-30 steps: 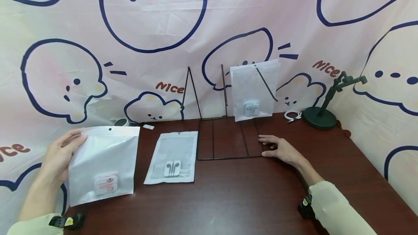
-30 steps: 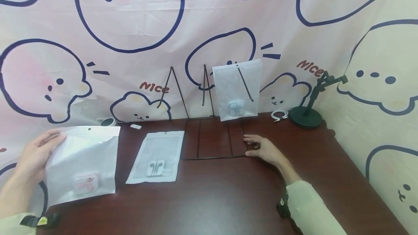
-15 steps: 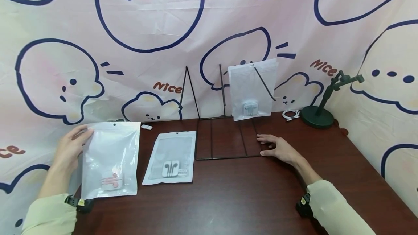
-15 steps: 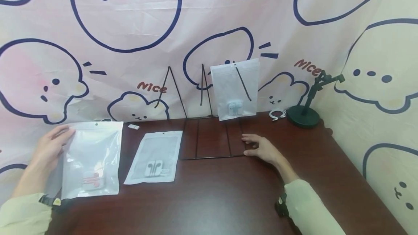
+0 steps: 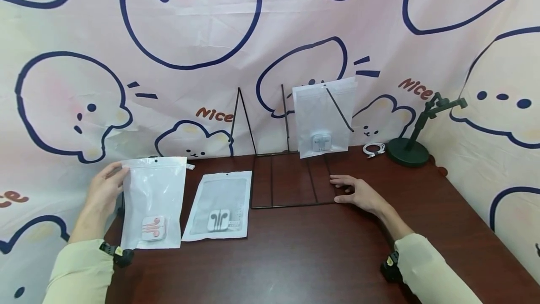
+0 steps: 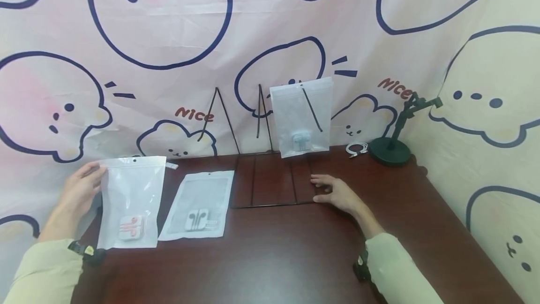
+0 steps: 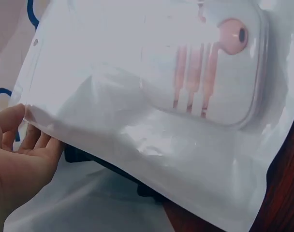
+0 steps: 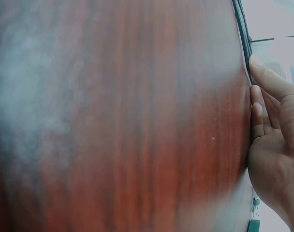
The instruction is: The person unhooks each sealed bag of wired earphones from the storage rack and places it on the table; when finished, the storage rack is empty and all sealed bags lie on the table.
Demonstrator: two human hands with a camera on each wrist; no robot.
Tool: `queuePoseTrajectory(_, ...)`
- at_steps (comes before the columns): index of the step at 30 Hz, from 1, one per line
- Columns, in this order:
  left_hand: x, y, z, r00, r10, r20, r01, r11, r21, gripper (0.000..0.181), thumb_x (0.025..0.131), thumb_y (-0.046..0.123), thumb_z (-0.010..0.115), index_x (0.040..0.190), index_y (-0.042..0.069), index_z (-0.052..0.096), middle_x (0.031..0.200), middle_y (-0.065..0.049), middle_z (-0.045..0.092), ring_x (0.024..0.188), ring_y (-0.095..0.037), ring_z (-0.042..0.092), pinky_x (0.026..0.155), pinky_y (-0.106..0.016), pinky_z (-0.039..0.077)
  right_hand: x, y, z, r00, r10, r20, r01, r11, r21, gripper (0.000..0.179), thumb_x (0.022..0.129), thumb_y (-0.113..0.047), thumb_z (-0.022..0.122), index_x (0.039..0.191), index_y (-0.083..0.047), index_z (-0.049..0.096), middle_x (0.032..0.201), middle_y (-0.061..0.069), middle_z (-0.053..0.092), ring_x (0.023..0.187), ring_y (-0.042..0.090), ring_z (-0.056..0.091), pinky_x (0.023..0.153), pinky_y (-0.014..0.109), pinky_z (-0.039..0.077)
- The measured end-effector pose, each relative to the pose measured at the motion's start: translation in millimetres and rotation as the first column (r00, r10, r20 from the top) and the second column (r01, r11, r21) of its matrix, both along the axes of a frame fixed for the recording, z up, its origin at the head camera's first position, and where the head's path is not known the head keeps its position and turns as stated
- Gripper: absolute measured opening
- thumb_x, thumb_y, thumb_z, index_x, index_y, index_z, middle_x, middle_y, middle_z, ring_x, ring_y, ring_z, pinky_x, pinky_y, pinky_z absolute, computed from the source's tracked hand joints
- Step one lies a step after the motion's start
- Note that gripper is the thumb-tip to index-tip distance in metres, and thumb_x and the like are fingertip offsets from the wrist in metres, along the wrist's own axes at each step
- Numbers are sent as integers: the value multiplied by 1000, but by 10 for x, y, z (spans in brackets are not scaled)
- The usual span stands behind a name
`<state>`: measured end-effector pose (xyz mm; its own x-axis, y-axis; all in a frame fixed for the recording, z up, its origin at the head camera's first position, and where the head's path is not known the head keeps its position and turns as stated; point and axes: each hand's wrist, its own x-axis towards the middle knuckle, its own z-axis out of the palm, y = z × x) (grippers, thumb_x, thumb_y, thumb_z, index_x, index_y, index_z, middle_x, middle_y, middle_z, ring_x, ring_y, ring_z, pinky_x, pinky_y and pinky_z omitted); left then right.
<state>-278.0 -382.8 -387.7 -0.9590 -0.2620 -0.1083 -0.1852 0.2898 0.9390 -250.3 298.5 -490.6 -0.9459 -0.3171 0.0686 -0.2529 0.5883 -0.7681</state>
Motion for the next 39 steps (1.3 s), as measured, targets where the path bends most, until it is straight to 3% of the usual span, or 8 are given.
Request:
queuePoseTrajectory(9, -32, -7, -154, 998, 8, 67, -10, 999, 33, 65, 111, 36, 45, 167, 16, 21, 171, -22, 14, 156, -41, 19, 126, -55, 17, 23, 10, 19, 1000, -7, 1, 7, 1000, -9, 58, 93, -22, 80, 145, -6, 61, 154, 10, 54, 136, 32, 51, 101, 38, 46)
queuePoseTrajectory(14, -31, -7, -257, 1000, -2, 9, 2, 1000, 29, 67, 109, 38, 53, 167, 25, 23, 153, -15, 37, 138, -26, 43, 125, -54, 21, 24, 18, 1, 1000, -6, 3, 6, 1000, -18, 57, 93, -21, 80, 144, -6, 61, 154, 10, 54, 136, 32, 52, 101, 38, 47)
queuePoseTrajectory(16, -19, -4, -294, 999, -29, -17, 29, 999, 29, 66, 108, 37, 55, 166, 31, 24, 151, -12, 39, 130, -18, 46, 125, -54, 20, 25, 19, -10, 1000, -9, 3, 9, 1000, -17, 57, 93, -22, 81, 144, -7, 62, 154, 10, 54, 136, 32, 52, 101, 38, 47)
queuePoseTrajectory(19, -5, 21, -351, 996, -76, -43, 77, 997, 27, 67, 108, 37, 56, 166, 36, 23, 160, -17, 34, 129, -14, 46, 126, -55, 19, 38, 20, -17, 1000, -20, 6, 20, 1000, -14, 57, 92, -23, 81, 144, -8, 62, 154, 8, 54, 135, 30, 53, 100, 35, 47)
queuePoseTrajectory(26, -17, 140, -486, 988, -154, -18, 153, 988, -34, 68, 108, 40, 53, 167, 30, 20, 169, -26, 21, 149, -37, 31, 124, -58, 22, 57, 32, -33, 999, -33, 16, 33, 999, -7, 58, 91, -22, 82, 144, -8, 62, 154, 8, 55, 135, 29, 53, 100, 35, 47)
queuePoseTrajectory(32, -31, 229, -555, 978, -207, 18, 207, 978, -21, 67, 110, 31, 51, 167, 14, 21, 171, -22, 15, 156, -40, 17, 125, -58, 13, 33, 30, -22, 1000, -23, 0, 23, 1000, -4, 59, 92, -21, 81, 146, -7, 60, 153, 10, 54, 134, 32, 54, 103, 44, 47)
queuePoseTrajectory(39, -26, 273, -583, 953, -289, 92, 293, 956, -30, 68, 111, 28, 48, 166, 6, 14, 172, -20, 4, 157, -44, -1, 123, -65, 0, -3, -3, -21, 1000, -20, -10, 20, 1000, 4, 59, 91, -22, 82, 145, -7, 61, 153, 8, 55, 132, 29, 56, 99, 32, 48)
